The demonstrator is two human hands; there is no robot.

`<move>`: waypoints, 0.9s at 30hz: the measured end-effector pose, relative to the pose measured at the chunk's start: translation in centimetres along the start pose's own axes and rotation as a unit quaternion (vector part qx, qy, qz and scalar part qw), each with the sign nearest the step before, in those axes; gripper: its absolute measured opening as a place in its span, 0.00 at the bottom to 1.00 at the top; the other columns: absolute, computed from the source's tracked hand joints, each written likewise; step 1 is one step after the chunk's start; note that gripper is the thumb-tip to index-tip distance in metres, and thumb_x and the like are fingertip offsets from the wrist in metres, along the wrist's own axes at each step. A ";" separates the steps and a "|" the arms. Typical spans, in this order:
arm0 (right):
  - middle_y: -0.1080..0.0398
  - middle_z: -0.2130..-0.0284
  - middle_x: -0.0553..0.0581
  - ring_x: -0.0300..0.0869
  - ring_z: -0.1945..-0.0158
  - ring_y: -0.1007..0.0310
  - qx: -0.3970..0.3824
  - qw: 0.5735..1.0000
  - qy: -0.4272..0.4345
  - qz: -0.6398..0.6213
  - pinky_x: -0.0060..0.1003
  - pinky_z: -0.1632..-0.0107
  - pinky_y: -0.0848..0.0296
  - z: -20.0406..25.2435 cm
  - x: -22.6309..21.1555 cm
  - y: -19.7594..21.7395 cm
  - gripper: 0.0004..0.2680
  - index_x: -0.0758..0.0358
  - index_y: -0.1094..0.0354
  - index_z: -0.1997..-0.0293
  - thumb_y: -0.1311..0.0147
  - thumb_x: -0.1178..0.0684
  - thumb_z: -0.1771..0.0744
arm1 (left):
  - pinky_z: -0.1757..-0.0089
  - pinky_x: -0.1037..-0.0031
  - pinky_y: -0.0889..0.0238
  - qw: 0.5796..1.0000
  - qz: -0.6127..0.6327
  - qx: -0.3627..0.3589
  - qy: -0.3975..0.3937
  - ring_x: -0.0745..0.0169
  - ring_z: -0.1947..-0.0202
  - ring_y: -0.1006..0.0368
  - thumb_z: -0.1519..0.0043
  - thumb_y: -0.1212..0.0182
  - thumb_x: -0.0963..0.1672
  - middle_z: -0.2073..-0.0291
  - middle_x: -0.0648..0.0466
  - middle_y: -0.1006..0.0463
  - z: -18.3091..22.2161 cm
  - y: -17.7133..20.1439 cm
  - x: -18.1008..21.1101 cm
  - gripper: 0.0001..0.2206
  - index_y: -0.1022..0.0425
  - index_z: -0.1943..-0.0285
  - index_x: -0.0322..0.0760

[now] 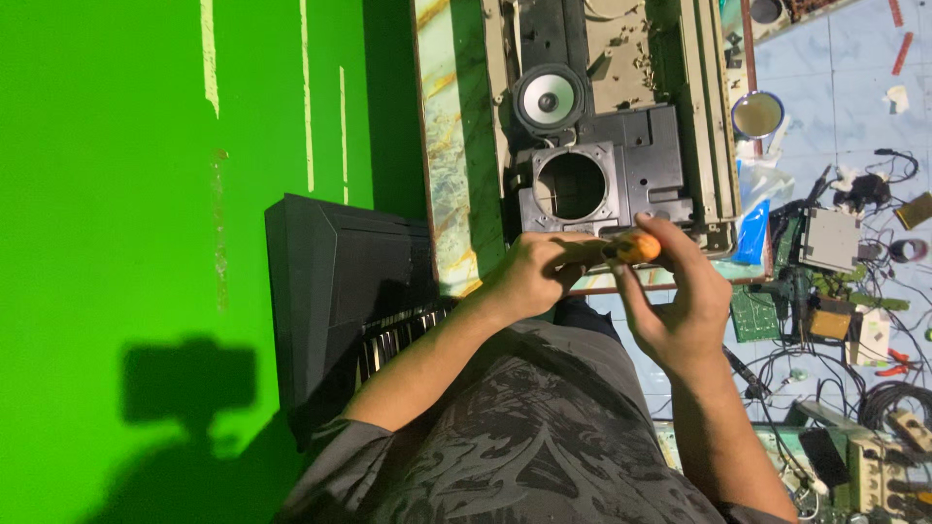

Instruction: The person unscrews and removes a plastic housing and electronic components from inside a speaker cabinet using a screwdriver.

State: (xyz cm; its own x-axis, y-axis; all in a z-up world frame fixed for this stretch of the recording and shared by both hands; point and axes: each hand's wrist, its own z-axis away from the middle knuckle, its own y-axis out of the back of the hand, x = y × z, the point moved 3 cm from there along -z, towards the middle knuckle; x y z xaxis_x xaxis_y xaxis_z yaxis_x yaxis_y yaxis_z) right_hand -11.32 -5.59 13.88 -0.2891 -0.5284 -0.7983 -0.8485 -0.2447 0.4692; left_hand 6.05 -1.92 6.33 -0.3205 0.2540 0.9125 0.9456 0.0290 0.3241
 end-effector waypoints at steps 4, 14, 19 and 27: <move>0.26 0.51 0.66 0.50 0.49 0.20 -0.006 0.997 0.023 0.070 0.38 0.44 0.23 0.9 -0.7 0.0 0.18 0.72 0.36 0.38 0.36 0.66 0.35 | 0.55 0.70 0.23 1.000 0.005 -0.014 0.004 0.54 0.55 0.16 0.42 0.37 0.35 0.53 0.42 0.17 1.3 0.1 0.2 0.15 0.21 0.45 0.30; 0.27 0.53 0.67 0.53 0.51 0.22 -0.054 0.993 0.052 0.088 0.42 0.49 0.22 2.0 0.8 -2.2 0.21 0.70 0.41 0.37 0.38 0.67 0.36 | 0.57 0.69 0.26 0.986 -0.009 -0.019 0.166 0.53 0.61 0.19 0.43 0.33 0.38 0.61 0.45 0.16 4.3 2.4 -2.6 0.19 0.20 0.41 0.39; 0.27 0.53 0.67 0.55 0.51 0.22 -0.080 0.992 0.048 0.080 0.43 0.50 0.23 2.9 2.2 -3.5 0.22 0.70 0.41 0.38 0.37 0.67 0.37 | 0.54 0.72 0.24 0.988 -0.065 0.032 0.135 0.56 0.56 0.16 0.36 0.35 0.38 0.51 0.48 0.15 7.2 2.6 -5.8 0.12 0.19 0.44 0.38; 0.27 0.52 0.68 0.59 0.56 0.22 -0.123 0.988 0.039 0.087 0.44 0.58 0.22 5.2 3.9 -5.3 0.20 0.69 0.40 0.40 0.37 0.66 0.38 | 0.52 0.70 0.26 0.997 -0.032 0.007 0.067 0.49 0.52 0.18 0.36 0.39 0.37 0.49 0.43 0.18 7.7 -1.5 -6.2 0.12 0.21 0.44 0.27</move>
State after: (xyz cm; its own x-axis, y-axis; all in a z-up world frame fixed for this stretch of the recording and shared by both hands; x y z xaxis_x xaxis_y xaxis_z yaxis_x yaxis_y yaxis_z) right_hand -10.30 -2.12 6.32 -0.3774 -0.6383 -0.6710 -0.6537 -0.3296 0.6812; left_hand 7.03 3.94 -1.74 -0.3848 0.1190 0.9153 0.9230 0.0544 0.3809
